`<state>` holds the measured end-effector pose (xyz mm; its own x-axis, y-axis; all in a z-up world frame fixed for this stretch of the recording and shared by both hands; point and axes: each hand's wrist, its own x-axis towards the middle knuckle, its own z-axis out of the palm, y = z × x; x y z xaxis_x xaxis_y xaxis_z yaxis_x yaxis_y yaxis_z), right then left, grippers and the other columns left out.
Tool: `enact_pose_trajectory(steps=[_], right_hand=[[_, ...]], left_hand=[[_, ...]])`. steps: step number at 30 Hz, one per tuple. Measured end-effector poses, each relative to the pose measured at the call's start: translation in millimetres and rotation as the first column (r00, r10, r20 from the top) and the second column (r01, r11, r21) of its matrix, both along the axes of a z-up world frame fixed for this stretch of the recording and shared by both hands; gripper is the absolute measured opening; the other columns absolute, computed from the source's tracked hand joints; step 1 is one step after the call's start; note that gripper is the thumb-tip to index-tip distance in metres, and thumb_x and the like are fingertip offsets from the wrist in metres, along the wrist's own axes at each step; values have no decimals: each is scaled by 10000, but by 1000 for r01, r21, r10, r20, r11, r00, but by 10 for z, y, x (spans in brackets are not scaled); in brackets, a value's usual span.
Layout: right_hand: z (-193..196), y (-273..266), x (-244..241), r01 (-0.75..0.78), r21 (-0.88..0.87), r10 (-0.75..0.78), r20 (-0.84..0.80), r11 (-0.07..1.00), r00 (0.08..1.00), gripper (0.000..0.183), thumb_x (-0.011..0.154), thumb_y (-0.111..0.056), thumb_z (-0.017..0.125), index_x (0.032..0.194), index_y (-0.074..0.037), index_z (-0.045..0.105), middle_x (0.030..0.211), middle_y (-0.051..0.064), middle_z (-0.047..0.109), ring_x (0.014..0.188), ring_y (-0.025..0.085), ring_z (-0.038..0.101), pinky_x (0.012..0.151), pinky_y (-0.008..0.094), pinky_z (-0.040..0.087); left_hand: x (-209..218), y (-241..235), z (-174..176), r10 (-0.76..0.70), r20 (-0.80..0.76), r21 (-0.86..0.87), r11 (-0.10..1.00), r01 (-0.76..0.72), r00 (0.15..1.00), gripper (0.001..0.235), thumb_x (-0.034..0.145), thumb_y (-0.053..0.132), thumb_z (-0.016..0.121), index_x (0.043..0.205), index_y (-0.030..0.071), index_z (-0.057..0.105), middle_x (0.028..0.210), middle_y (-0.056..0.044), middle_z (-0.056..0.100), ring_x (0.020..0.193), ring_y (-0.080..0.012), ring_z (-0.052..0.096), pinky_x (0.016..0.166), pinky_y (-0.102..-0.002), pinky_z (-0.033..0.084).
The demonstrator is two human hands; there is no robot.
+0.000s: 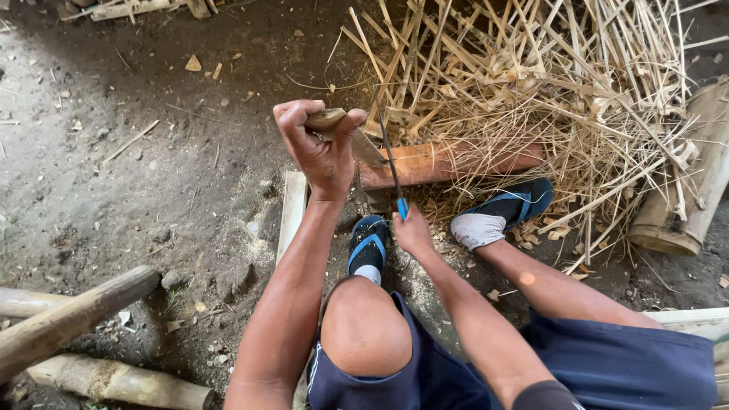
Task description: The person sits on the ground and uses a knife to shave and shape a piece of wood. They repeatedly scrape the surface, rotate the wood, and remove shavings to refine its shape.
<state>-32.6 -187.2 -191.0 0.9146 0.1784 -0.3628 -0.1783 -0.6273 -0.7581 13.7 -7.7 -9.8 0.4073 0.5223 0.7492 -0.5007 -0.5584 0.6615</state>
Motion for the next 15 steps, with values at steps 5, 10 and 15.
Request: enact_pose_trajectory(steps=[5,10,15], right_hand=[[-404,-40,-104,7,20,-11,185,1000,983,325,971,-296,620,1086,5,579,803,243,683,770,468,684,696,547,528],[-1056,-205,45,-17,-138,35,132,990,991,306,969,-278,632,1072,5,571,774,235,673,734,431,687,681,521,526],[-1106,-489,-106,48,97,-38,-101,994,994,259,946,-252,599,963,6,586,683,152,643,545,260,648,533,437,514]], left_hand=[[138,47,-93,48,-13,-26,999,-48,999,565,842,469,844,1178,181,493,1086,10,485,931,-98,537,762,-253,562],[158,171,-73,55,-33,-90,994,-57,998,785,862,491,837,1398,236,324,1222,-15,414,1081,-130,499,908,-312,600],[124,165,-861,-317,-170,-361,901,240,933,837,963,246,780,1529,177,168,1398,-120,453,1215,-257,528,1023,-402,579]])
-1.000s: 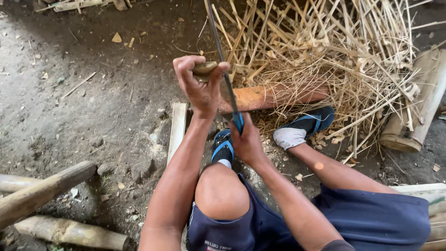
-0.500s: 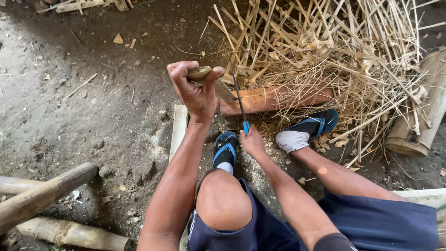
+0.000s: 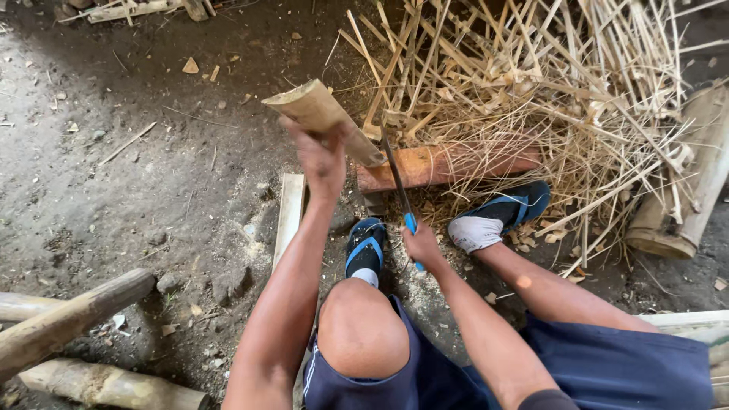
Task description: The person sits on the ground and uses a knife to shave and shape a piece of wood. They repeatedly scrape the surface, rotate the wood, and remove shavings to refine its shape.
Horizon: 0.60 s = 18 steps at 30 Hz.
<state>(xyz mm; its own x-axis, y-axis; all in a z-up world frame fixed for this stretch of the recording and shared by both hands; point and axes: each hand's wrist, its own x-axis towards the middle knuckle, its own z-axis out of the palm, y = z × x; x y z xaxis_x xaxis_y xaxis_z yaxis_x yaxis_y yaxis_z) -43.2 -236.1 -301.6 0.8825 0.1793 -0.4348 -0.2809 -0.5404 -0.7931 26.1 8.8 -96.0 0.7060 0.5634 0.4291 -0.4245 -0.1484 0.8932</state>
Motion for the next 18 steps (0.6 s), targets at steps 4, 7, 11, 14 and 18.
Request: enact_pose_trajectory(steps=[4,7,11,14,18], right_hand=[[33,-170,-315,45,9,-45,-11,999,999,240,908,-261,617,984,-35,584,610,118,613,493,223,613,485,415,489],[95,-341,-407,73,44,-64,-182,996,981,231,915,-249,627,990,-41,564,603,97,568,474,232,572,465,429,466],[140,-466,-439,-41,25,41,28,999,999,198,926,-231,622,980,-47,575,596,67,596,456,173,585,460,377,465],[308,-430,-386,2,116,2,-38,993,999,225,948,-231,643,974,-21,566,604,41,566,446,145,552,434,354,456],[604,-370,-410,92,206,-50,-200,974,979,256,969,-249,632,1013,-12,545,592,25,519,429,135,512,400,345,436]], left_hand=[[-141,107,-644,-51,-538,226,953,202,841,278,1190,129,513,1464,172,508,1331,-156,716,1181,-251,706,1011,-421,599],[-111,83,-332,-24,-532,101,991,91,846,351,1097,140,493,1443,152,438,1204,-175,719,1043,-244,714,879,-354,633],[-60,60,358,-65,-375,-144,990,11,925,666,972,143,577,1567,204,284,1246,-141,687,959,-211,717,804,-343,655],[47,163,591,-221,-240,-187,966,179,945,509,1048,227,581,1542,127,505,1277,-151,711,973,-206,688,853,-379,634],[-111,133,867,-180,-564,259,888,379,806,486,1071,289,672,1463,45,520,1204,-135,709,973,-164,675,841,-329,582]])
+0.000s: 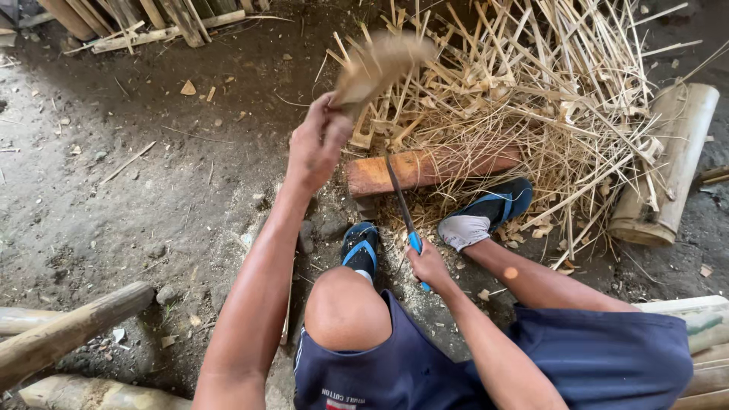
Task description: The person sits on the ground and uses a knife to shave and shape a piece of wood. They repeatedly scrape the surface, rotate the wood, and remove shavings to refine its shape.
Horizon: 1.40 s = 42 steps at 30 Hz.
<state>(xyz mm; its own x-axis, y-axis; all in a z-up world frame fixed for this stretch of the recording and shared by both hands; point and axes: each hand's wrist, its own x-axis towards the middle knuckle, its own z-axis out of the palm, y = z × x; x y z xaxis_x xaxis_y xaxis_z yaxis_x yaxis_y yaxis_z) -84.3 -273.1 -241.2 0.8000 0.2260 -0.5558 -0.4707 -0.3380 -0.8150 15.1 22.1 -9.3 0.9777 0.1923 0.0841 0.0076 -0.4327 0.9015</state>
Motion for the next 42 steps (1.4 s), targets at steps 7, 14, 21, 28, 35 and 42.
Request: enact_pose_trajectory(steps=[7,14,21,28,35,42], right_hand=[[174,10,-29,30,15,-29,-90,999,996,254,954,-230,635,1073,-33,530,623,24,504,435,129,496,387,343,427],[15,-12,-78,10,-53,-11,-15,999,1000,323,943,-221,629,1156,-36,471,683,93,586,470,181,584,415,375,462],[514,190,80,-102,-372,217,282,922,934,342,1003,-264,590,1253,-43,514,783,243,699,651,371,695,577,491,497],[1918,471,141,-194,-212,276,492,958,826,375,979,-260,570,1276,-43,497,625,209,651,513,355,662,496,500,454],[1357,535,477,-249,-302,307,162,920,938,201,1025,-243,532,1098,-57,511,670,171,666,550,343,672,488,518,525],[1172,577,278,-120,-301,238,393,946,888,310,974,-267,592,1178,-46,514,770,266,697,725,488,708,642,585,539]], left_hand=[[-13,-255,-299,91,237,125,984,-124,967,177,956,140,745,1093,30,735,1120,-80,648,857,-157,660,690,-279,638],[-65,-251,-674,191,274,-160,975,-151,942,241,1015,103,669,1245,33,640,1147,-101,697,987,-162,661,792,-302,623],[-140,-90,-21,224,568,-490,865,107,792,335,1059,327,667,1279,81,612,1153,-131,737,1057,-186,742,913,-378,651],[-316,-158,245,58,511,-477,849,226,858,541,1045,550,580,1123,26,692,934,-168,752,805,-235,776,717,-449,703],[-356,-47,120,147,567,-381,919,100,810,581,1078,550,482,1007,21,713,852,-143,764,750,-234,788,668,-398,687],[-261,-87,110,181,587,-403,911,91,789,538,1074,525,490,1042,28,693,870,-150,758,766,-237,780,695,-413,687]])
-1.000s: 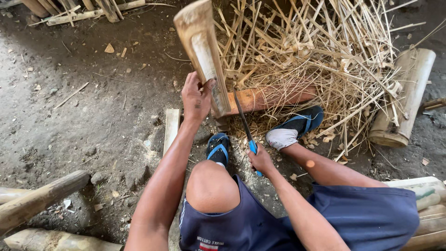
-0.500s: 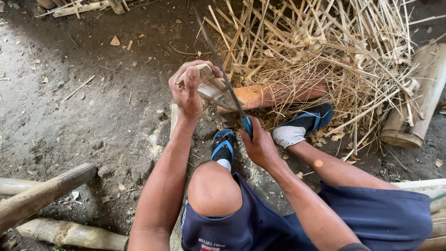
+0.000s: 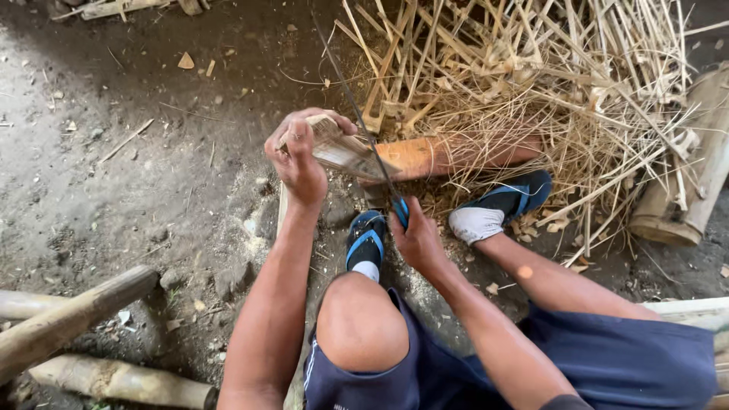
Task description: The person sits on the ground and uses a knife to shave and shape a piece of wood. They repeatedly scrape the surface, rotate the wood, and remove shavings to refine its shape.
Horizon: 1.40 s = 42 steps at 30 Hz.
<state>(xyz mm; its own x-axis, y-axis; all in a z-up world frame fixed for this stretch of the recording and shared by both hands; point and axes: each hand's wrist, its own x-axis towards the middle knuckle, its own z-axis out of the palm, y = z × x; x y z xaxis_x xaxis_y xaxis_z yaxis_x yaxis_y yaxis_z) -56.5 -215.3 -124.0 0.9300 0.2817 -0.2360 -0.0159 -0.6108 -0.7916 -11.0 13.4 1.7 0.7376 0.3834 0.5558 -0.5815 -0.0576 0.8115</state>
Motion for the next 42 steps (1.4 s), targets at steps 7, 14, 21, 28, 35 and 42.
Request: enact_pose_trajectory(steps=[7,14,21,28,35,42], right_hand=[[-930,-304,431,-57,-198,73,78,979,994,338,979,-304,631,1119,-9,545,897,340,672,906,566,635,770,607,508],[-1114,-404,-13,61,-123,-58,32,991,998,406,920,-321,612,1189,-30,525,844,324,672,840,548,650,725,604,499],[-275,-52,141,13,21,-13,21,1000,1000,311,976,-276,598,1134,-23,510,769,289,679,738,502,686,630,570,514],[140,358,-5,9,79,-10,0,997,1000,259,1039,-259,568,1156,-47,478,657,198,660,528,356,684,494,492,510],[-239,274,6,-52,84,40,146,995,988,308,1001,-263,592,1189,-38,496,719,221,681,591,392,683,519,515,515],[-1448,-104,279,140,-109,-154,-136,984,979,296,973,-280,571,1141,-38,543,775,234,725,651,390,726,592,490,544]], left_hand=[[45,-180,-46,46,-12,-66,997,-46,999,539,1057,510,511,1058,4,694,875,-149,756,765,-232,773,722,-406,685],[97,-252,-23,5,32,-124,992,-1,999,430,1079,414,554,1083,6,691,886,-147,766,777,-208,774,743,-387,682],[143,-416,83,146,96,-184,975,-127,985,424,1093,410,566,1149,1,665,940,-171,750,837,-217,765,754,-395,677],[32,-358,46,279,34,-192,944,-268,960,491,1098,450,549,1187,-23,644,992,-179,750,902,-228,766,834,-400,684],[-43,-220,17,306,-1,-206,932,-299,952,500,1093,460,538,1144,-27,637,995,-177,738,882,-232,756,819,-403,678],[-2,-148,63,270,-12,-250,931,-265,963,511,1094,474,564,1160,-28,637,1002,-170,743,896,-243,758,840,-407,668]])
